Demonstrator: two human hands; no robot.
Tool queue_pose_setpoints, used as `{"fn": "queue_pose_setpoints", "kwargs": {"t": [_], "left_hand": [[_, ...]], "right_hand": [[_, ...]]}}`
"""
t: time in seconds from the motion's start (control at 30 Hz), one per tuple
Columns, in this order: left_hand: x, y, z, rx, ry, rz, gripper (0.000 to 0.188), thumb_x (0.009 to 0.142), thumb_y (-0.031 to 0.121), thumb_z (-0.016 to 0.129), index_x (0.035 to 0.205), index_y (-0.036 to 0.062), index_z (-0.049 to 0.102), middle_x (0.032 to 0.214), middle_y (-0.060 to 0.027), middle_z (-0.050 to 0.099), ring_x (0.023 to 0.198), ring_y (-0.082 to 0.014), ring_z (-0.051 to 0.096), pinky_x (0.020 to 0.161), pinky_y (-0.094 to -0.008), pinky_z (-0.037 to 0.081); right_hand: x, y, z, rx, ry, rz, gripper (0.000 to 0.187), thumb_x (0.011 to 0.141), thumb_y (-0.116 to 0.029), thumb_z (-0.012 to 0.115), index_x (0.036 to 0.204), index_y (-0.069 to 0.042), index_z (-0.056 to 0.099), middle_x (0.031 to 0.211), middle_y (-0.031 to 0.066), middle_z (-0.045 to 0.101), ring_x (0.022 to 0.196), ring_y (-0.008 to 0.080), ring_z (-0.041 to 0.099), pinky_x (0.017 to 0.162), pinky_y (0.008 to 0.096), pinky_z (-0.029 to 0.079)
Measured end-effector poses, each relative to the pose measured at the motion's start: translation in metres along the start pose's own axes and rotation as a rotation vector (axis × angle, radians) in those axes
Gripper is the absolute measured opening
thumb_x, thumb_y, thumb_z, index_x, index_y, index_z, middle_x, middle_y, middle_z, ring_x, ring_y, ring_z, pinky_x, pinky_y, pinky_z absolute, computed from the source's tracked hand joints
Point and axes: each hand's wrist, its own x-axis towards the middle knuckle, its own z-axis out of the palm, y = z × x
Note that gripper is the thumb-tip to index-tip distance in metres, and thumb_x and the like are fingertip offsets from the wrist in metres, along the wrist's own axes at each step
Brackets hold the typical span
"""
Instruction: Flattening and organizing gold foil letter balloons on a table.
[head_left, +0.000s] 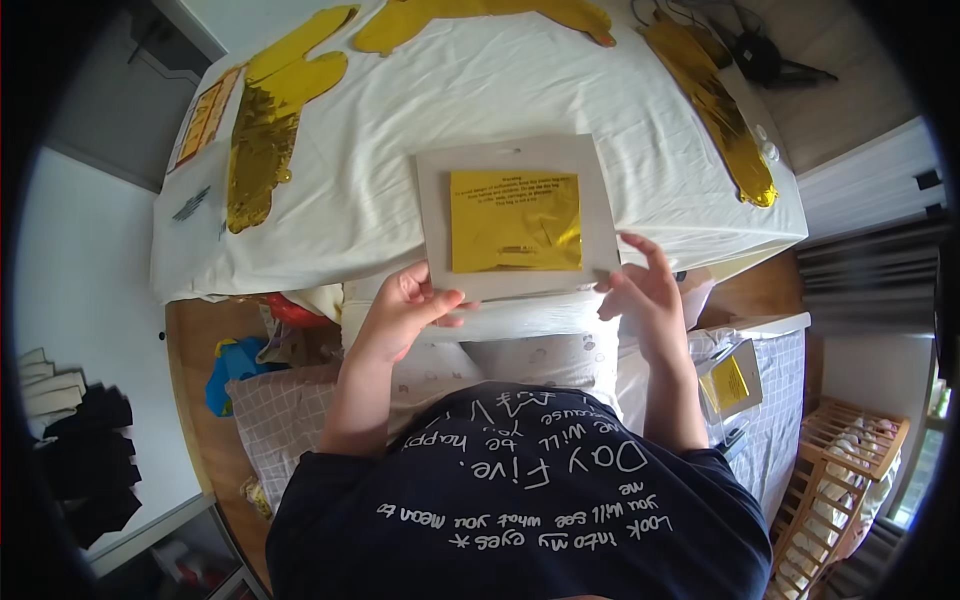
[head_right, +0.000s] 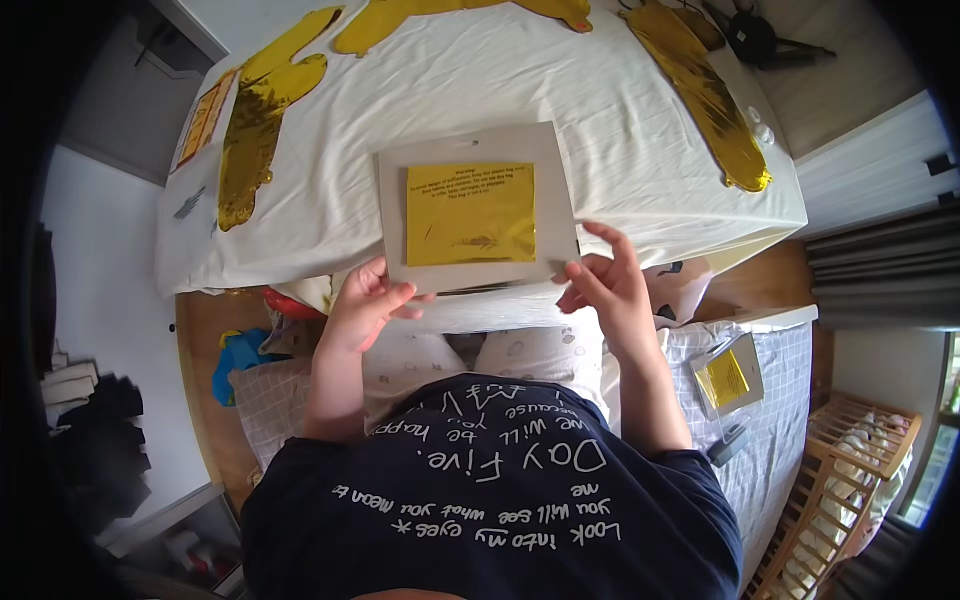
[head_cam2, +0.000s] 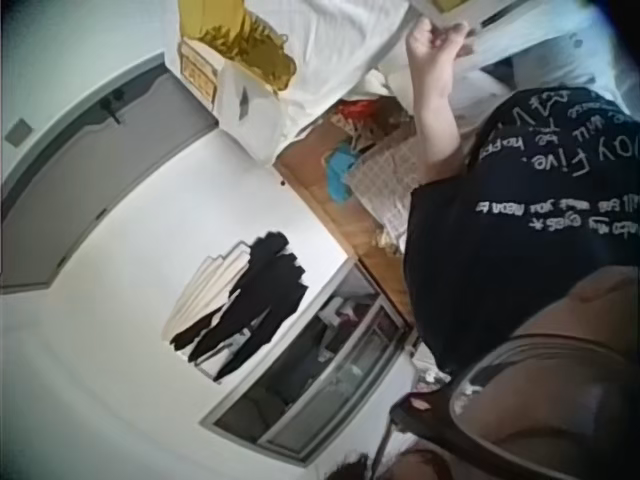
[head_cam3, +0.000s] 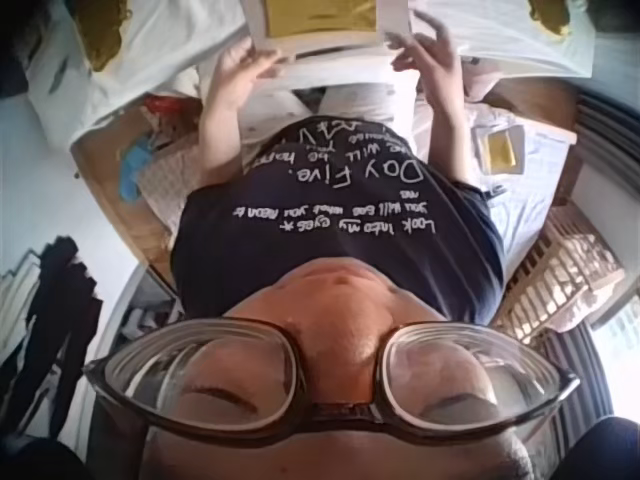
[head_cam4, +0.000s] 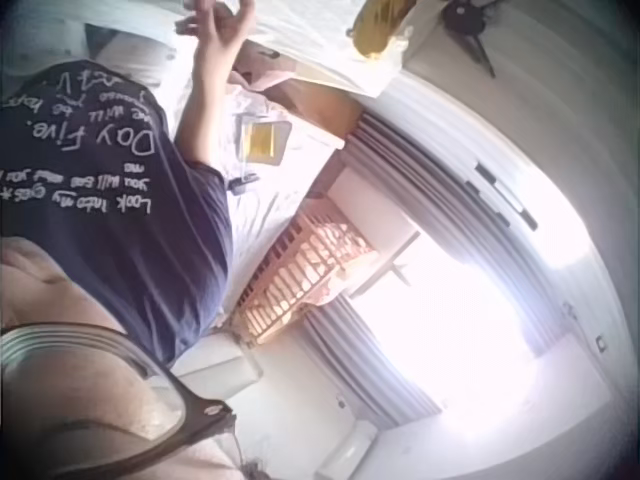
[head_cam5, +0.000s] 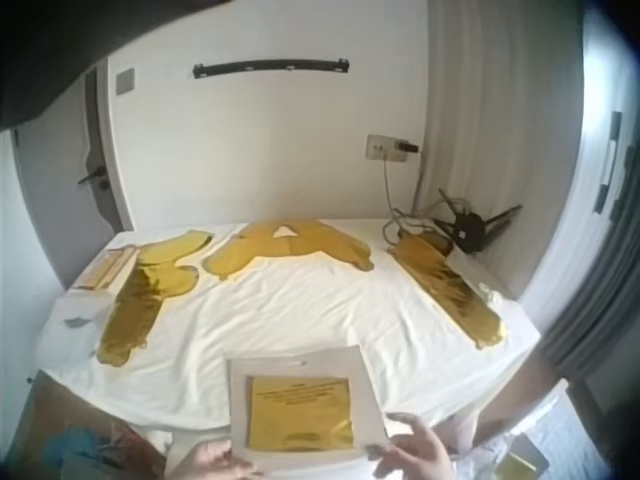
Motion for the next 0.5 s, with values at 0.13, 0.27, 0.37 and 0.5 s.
{"fn": "queue_pose_setpoints", "kwargs": {"t": [0.13,0.27,0.37,0.5], "left_hand": [[-0.011,-0.001,0.001,0.169,-0.023,-0.066,0.032,0.097,0.010,0.066,0.126,-0.0022,0.059,0.111,-0.0096,0.071,0.090,-0.0202,0.074,0.077,-0.0297,0.061],[-0.015,-0.011,-0.001,0.173,-0.003,-0.006,0.035,0.099,0.013,0.065,0.128,-0.0024,0.056,0.108,-0.0109,0.071,0.091,-0.0196,0.073,0.074,-0.0290,0.059],[-0.020,-0.011,0.003,0.187,-0.036,0.059,0.039,0.099,0.014,0.066,0.132,-0.0020,0.052,0.109,-0.0124,0.071,0.090,-0.0194,0.073,0.073,-0.0294,0.059],[-0.029,-0.004,0.014,0.165,-0.065,0.043,0.037,0.099,0.012,0.066,0.130,-0.0027,0.052,0.107,-0.0126,0.072,0.091,-0.0189,0.073,0.077,-0.0277,0.057]], "right_hand": [[-0.012,0.004,-0.001,0.112,-0.093,0.134,0.051,0.099,-0.008,0.063,0.143,0.000,0.037,0.101,0.0092,0.070,0.085,0.0151,0.069,0.068,0.0265,0.059],[-0.013,0.011,0.004,0.036,-0.138,0.120,0.038,0.100,-0.009,0.061,0.134,0.004,0.048,0.101,0.0088,0.071,0.087,0.0142,0.070,0.068,0.0263,0.059],[-0.013,0.013,0.009,0.053,-0.090,0.108,0.037,0.101,-0.010,0.060,0.133,0.004,0.049,0.100,0.0092,0.071,0.084,0.0143,0.070,0.067,0.0264,0.059],[-0.014,0.017,0.015,0.080,-0.044,0.115,0.038,0.101,-0.013,0.061,0.132,0.006,0.049,0.100,0.0109,0.069,0.081,0.0162,0.070,0.067,0.0291,0.060]]}}
